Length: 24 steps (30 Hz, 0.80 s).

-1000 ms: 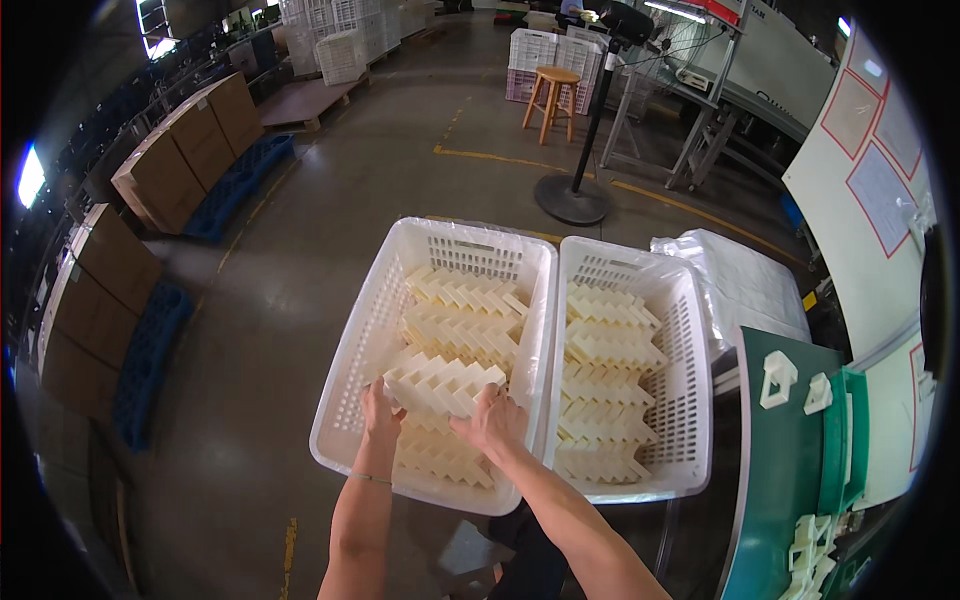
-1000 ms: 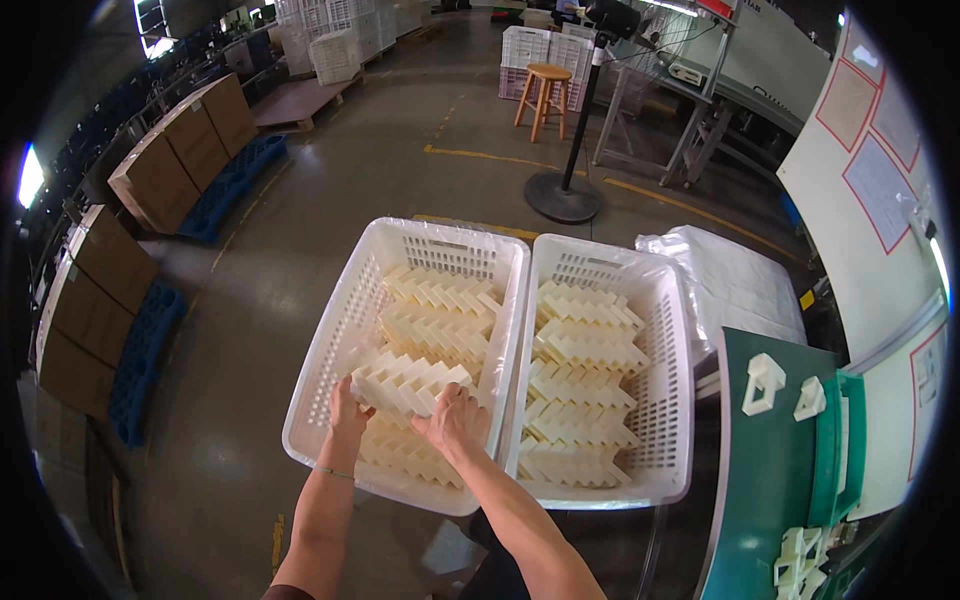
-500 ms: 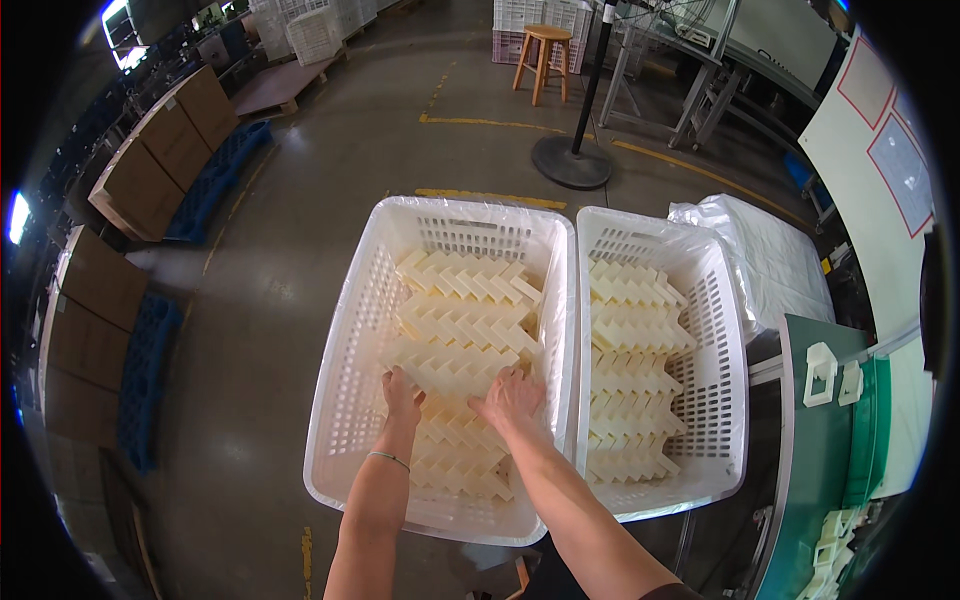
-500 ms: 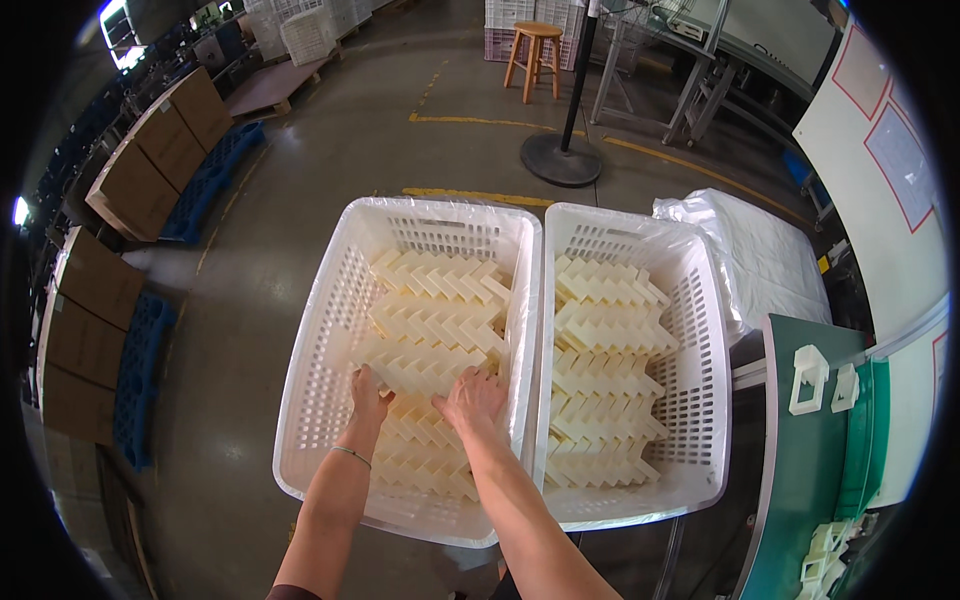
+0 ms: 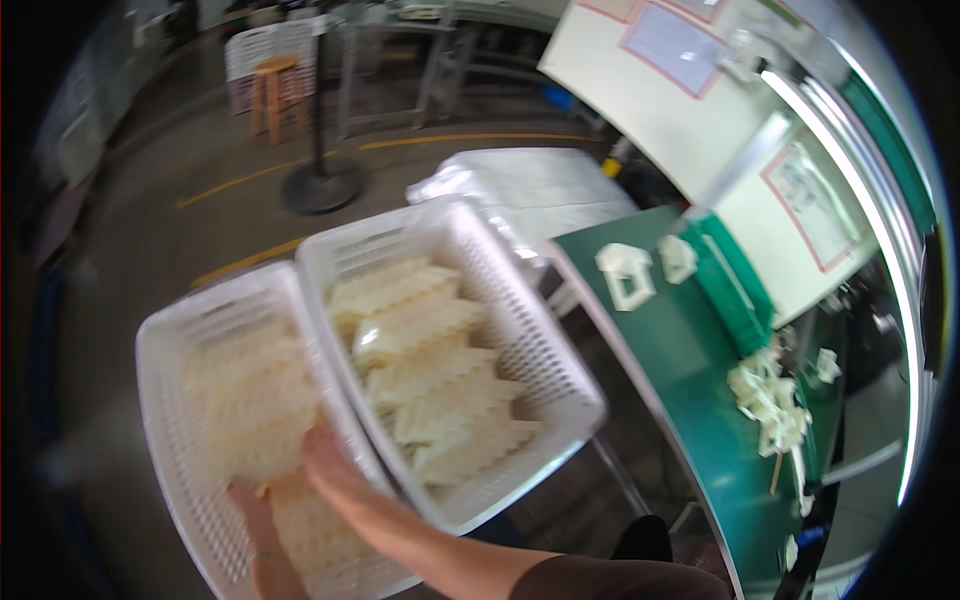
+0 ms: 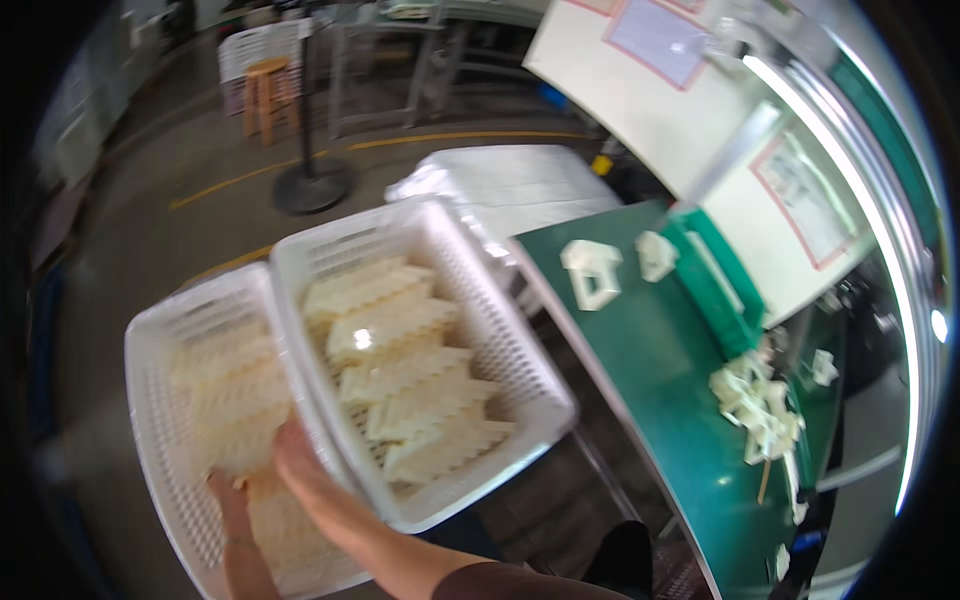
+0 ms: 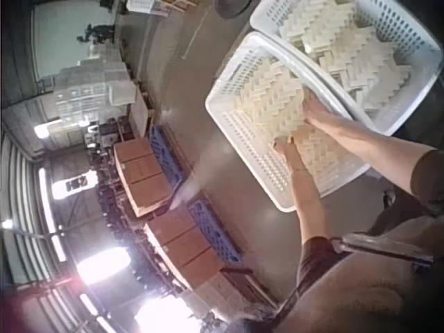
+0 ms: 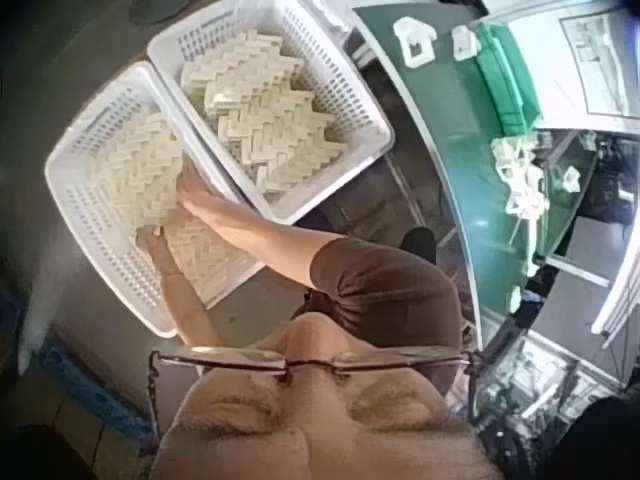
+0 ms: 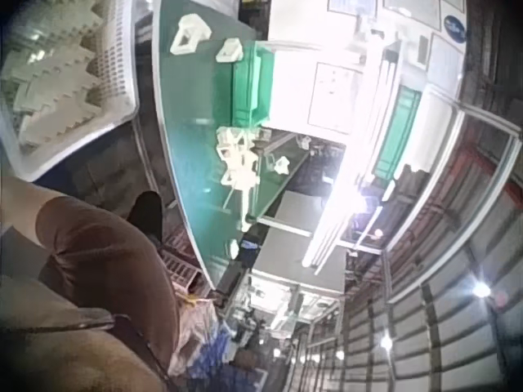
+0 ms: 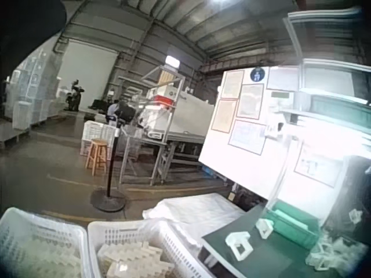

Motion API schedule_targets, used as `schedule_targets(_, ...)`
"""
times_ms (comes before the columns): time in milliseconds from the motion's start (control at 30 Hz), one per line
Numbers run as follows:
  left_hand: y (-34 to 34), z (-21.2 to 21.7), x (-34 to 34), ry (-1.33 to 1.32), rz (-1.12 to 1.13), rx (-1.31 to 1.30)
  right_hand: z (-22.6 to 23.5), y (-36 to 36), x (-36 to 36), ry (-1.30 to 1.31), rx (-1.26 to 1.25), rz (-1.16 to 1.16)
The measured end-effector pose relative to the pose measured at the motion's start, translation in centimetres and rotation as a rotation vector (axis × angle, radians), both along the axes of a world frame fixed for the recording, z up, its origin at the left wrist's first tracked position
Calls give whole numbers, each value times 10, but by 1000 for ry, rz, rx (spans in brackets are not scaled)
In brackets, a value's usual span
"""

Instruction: The person applies adhesive paste to white plastic parts using an applicator stick, then stacks the parts in baskets.

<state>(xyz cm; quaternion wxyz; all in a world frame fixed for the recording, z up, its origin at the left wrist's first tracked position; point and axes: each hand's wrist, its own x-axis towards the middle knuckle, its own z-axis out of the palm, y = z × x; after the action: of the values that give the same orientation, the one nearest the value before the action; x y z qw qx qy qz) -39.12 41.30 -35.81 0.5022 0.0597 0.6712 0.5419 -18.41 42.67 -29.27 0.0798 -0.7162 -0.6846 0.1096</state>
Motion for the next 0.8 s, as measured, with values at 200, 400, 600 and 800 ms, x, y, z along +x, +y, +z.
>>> schedule_targets(200, 1, 9, -7, -115, 3, 141, 89, -23, -4, 185, -4, 137)
schedule_targets(400, -13, 34, 2, 186, -210, 175, 172, -124, 90, 669, 390, 449)
schedule_targets(600, -23, 114, 57, 478, -256, 96, 209, -284, 219, 586, 286, 145)
schedule_targets(800, -45, 179, 115, 574, -324, 122, 258, -430, 276, 516, 338, -222)
